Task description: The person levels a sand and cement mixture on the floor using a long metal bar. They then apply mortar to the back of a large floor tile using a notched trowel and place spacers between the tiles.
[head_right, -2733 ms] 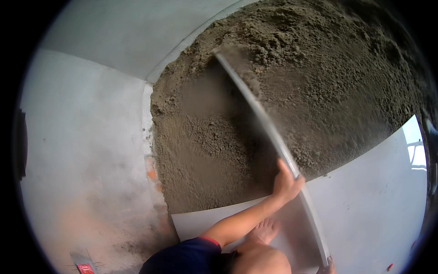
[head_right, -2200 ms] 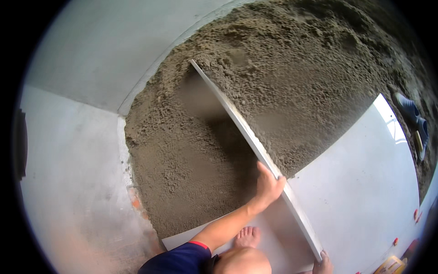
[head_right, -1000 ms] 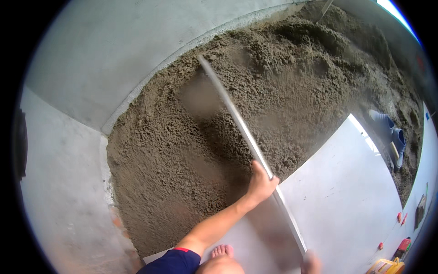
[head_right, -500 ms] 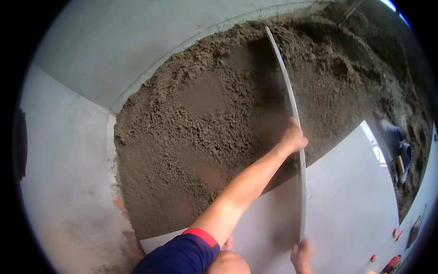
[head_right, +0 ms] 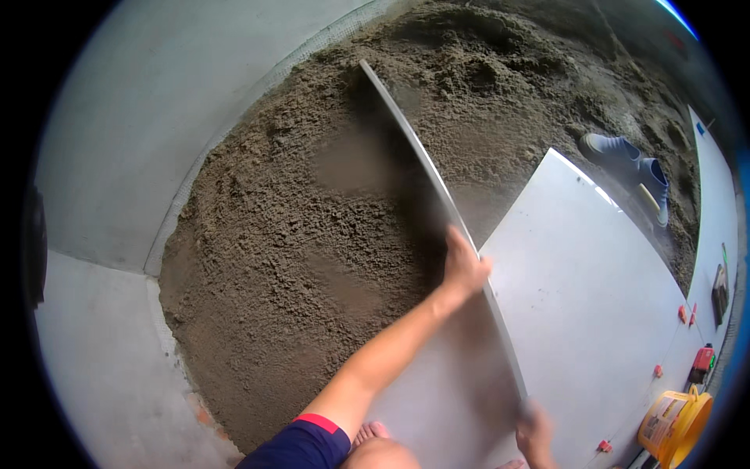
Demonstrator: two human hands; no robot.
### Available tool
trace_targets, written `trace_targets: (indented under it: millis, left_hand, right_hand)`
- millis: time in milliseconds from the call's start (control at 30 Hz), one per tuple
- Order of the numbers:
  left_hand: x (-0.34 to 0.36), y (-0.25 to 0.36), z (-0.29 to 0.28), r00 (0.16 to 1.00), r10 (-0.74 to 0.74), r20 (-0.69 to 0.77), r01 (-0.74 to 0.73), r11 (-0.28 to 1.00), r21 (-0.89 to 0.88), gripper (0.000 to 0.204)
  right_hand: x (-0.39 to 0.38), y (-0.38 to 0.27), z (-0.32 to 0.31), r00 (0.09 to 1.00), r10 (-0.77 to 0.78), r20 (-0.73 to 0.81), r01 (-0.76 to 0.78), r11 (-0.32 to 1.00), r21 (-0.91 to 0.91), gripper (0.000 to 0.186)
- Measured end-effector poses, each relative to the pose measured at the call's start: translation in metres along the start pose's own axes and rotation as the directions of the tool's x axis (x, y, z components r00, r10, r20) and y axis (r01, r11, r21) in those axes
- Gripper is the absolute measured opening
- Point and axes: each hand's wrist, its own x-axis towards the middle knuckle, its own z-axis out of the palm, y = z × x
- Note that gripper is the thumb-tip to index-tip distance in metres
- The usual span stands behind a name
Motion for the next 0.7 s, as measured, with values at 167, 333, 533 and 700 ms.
trace_targets:
  millis: [167,333,533,700]
  left_hand:
    - [0.071,0.023,-0.026,0.992,-0.011,0.128,0.009,1.0,0.009,0.087]
    - [-0.021,0.005,-0.05,0.989,0.039,-0.141,-0.038,0.999,0.013,0.097]
    - [0.02,-0.039,-0.069,0.985,0.004,-0.175,0.008,0.998,0.067,0.1]
    - [0.113,-0.028,-0.081,0.996,-0.041,-0.079,0.052,0.988,0.145,0.104]
  right_hand:
    - [0.066,-0.033,-0.002,0.99,0.119,0.071,-0.128,0.983,0.132,0.044]
    - [0.043,-0.028,-0.025,0.991,-0.018,0.13,-0.016,0.966,0.259,0.046]
    - [0.08,-0.045,-0.009,0.976,-0.025,0.214,-0.007,0.989,0.148,0.053]
    - [0.134,-0.078,0.014,0.999,-0.032,-0.01,0.034,0.96,0.28,0.05]
